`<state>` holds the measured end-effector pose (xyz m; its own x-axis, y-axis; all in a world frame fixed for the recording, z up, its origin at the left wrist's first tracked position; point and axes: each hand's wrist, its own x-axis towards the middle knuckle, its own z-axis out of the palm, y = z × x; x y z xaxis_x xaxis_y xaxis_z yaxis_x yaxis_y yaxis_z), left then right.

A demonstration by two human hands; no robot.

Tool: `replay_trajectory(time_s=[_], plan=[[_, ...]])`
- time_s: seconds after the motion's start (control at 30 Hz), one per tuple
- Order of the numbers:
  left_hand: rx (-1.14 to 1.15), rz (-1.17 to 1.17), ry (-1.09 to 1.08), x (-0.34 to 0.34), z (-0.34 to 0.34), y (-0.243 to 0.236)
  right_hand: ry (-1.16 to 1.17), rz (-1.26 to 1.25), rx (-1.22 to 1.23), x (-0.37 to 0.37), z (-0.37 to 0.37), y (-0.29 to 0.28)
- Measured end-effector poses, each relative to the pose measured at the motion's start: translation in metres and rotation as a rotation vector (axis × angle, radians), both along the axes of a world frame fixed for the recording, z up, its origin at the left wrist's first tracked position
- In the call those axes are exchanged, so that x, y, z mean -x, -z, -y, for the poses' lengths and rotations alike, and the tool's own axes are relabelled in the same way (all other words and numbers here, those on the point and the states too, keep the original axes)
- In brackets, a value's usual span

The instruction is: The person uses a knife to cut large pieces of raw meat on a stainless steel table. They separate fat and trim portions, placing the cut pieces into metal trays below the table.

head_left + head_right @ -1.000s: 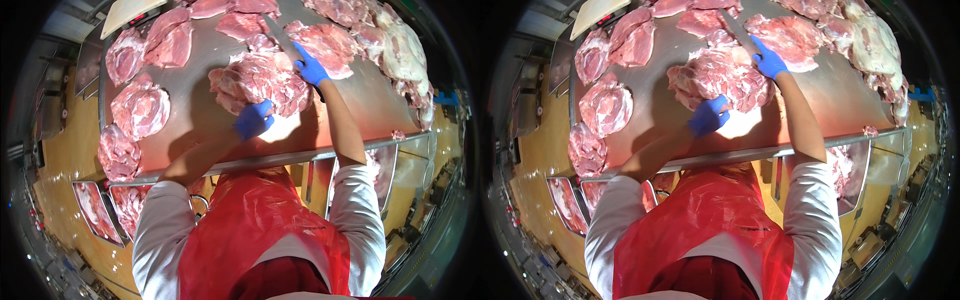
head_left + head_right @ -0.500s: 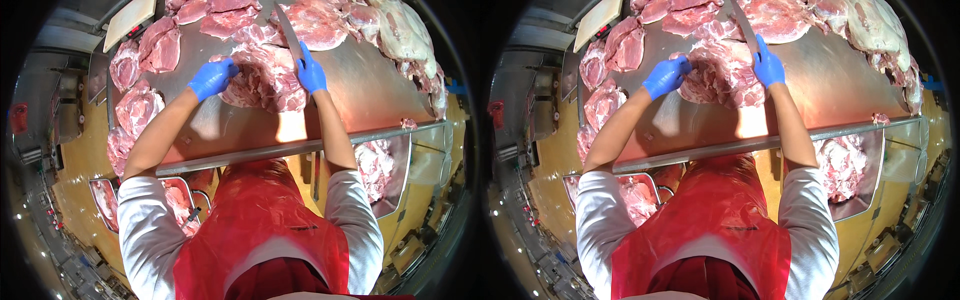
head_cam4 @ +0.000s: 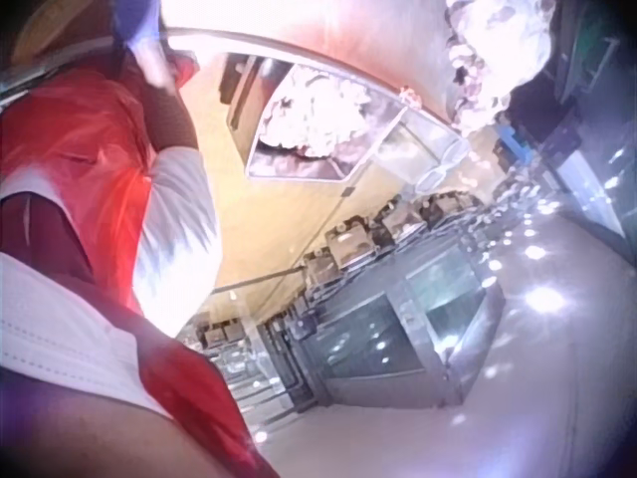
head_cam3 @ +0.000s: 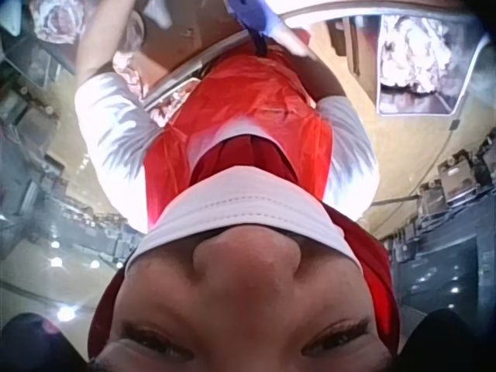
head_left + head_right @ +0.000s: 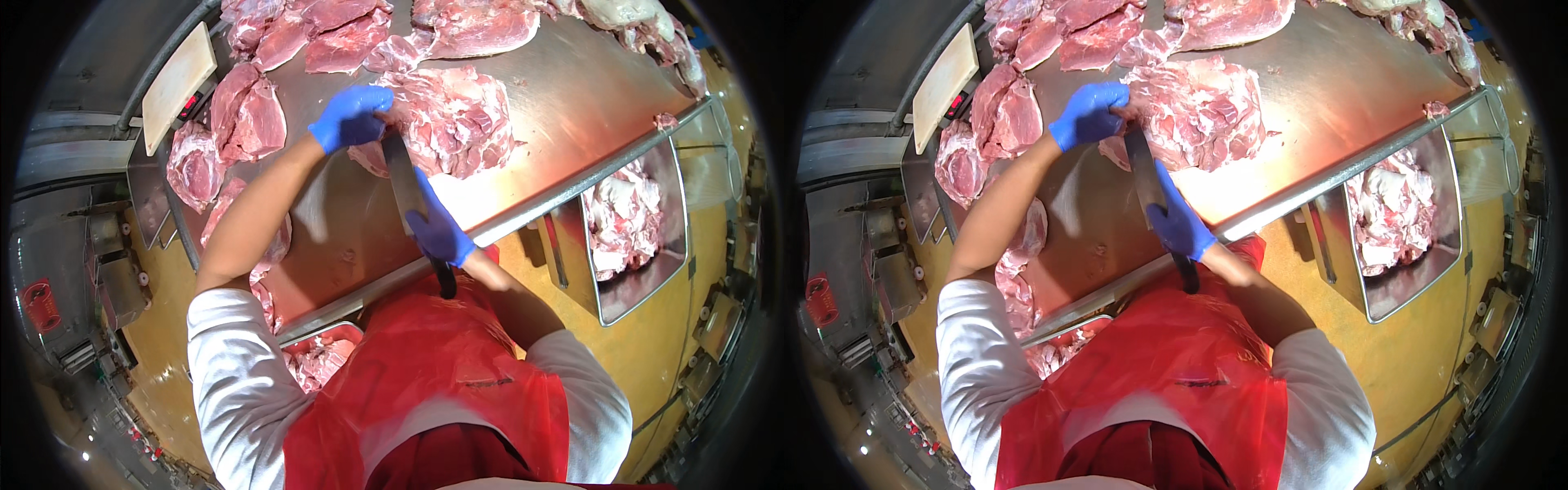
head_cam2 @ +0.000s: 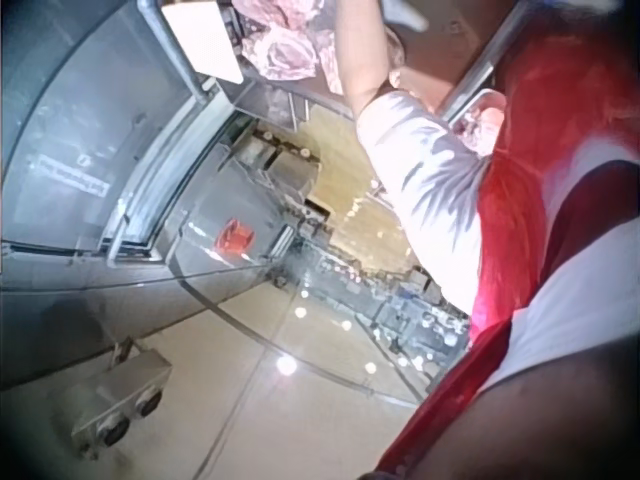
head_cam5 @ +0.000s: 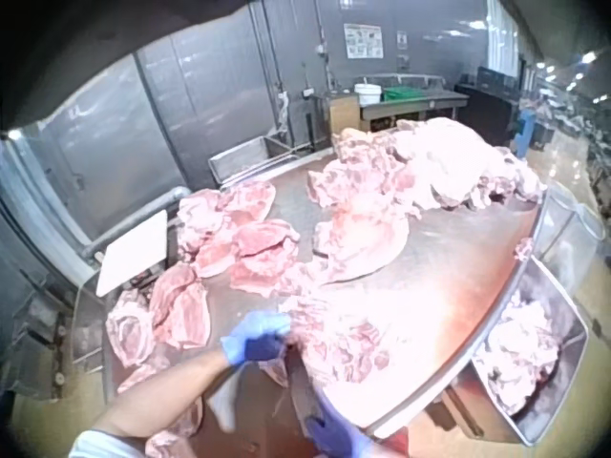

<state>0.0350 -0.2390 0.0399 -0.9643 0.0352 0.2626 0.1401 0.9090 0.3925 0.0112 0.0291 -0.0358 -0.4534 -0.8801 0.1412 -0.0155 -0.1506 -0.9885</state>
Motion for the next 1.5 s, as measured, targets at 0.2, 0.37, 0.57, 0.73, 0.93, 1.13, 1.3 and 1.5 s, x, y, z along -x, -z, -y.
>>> replay_trajectory(time_s=[0.2,0.37,0.57,0.73,0.93,1.13,1.3,1.5], plan=[[-0.288,0.092,-0.297,0.045,0.007,-0.015,-0.081,-0.165,-0.398,-0.020,0.069,0.060],[-0.883,0.370,-0.932,-0.048,0.147,0.041,-0.210,-0.390,-0.154,-0.090,-0.042,-0.009],[-1.442,0.104,-0.664,-0.044,0.099,0.075,0.449,0.175,-0.338,0.011,0.020,-0.045],[-0.255,-0.076,-0.752,-0.021,0.069,0.062,0.701,-0.315,-0.207,0.041,0.063,0.000],[-0.084,-0.068,-0.657,-0.059,0.045,0.087,0.562,-0.603,-0.316,0.116,0.073,-0.003],[-1.115,0.157,-0.994,-0.044,-0.040,0.029,0.291,-0.788,-0.365,0.274,0.076,-0.025],[-1.305,-0.003,-1.087,-0.051,-0.087,0.072,0.398,-0.767,-0.394,0.247,0.063,-0.037],[-1.412,-0.124,-1.033,-0.040,-0.134,0.075,-0.021,-0.365,-0.237,0.103,0.013,-0.022]])
